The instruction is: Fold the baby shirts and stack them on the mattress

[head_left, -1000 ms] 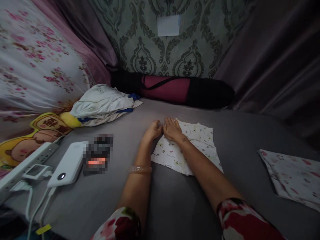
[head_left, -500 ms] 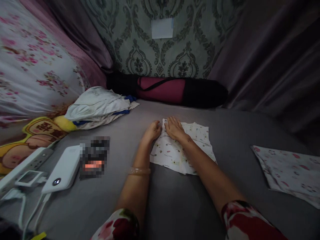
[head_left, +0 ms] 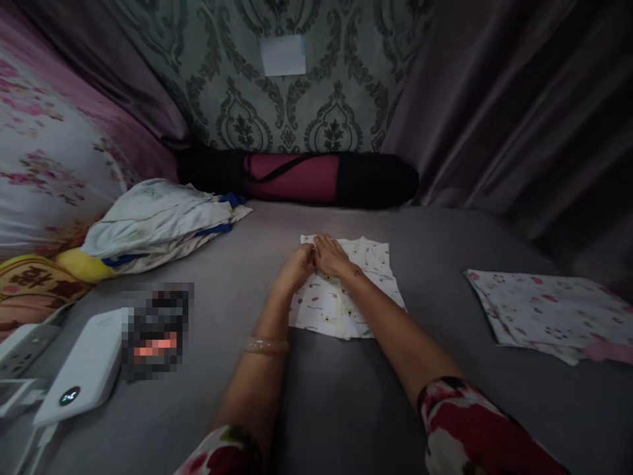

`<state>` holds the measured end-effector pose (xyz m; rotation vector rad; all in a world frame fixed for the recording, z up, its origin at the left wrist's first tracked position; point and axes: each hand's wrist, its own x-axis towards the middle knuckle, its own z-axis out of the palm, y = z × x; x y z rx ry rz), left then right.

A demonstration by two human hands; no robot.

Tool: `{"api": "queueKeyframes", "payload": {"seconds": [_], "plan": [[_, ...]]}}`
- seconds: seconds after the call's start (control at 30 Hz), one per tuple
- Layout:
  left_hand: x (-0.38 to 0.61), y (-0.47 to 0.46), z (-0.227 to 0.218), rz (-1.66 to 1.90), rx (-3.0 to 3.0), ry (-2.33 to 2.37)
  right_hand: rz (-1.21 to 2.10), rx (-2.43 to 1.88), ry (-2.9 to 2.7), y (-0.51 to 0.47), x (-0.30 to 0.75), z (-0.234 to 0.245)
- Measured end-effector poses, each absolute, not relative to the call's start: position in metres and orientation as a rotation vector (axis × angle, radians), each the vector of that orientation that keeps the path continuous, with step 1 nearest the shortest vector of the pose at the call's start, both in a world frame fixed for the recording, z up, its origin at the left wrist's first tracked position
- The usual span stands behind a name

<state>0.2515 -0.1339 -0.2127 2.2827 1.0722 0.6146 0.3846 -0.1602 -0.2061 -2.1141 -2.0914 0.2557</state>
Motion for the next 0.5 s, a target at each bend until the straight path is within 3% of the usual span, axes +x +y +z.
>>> {"api": "queueKeyframes", "payload": {"seconds": [0.23, 0.5], "plan": [[0.250, -0.129, -0.220, 0.535, 2.356, 1.133, 0.045, -2.339, -1.776, -0.183, 0.414, -0.209], [0.250, -0.130, -0.220, 0.515, 2.464, 1.063, 0.214, -2.319, -1.774, -0.190, 0.428, -0.215]]}}
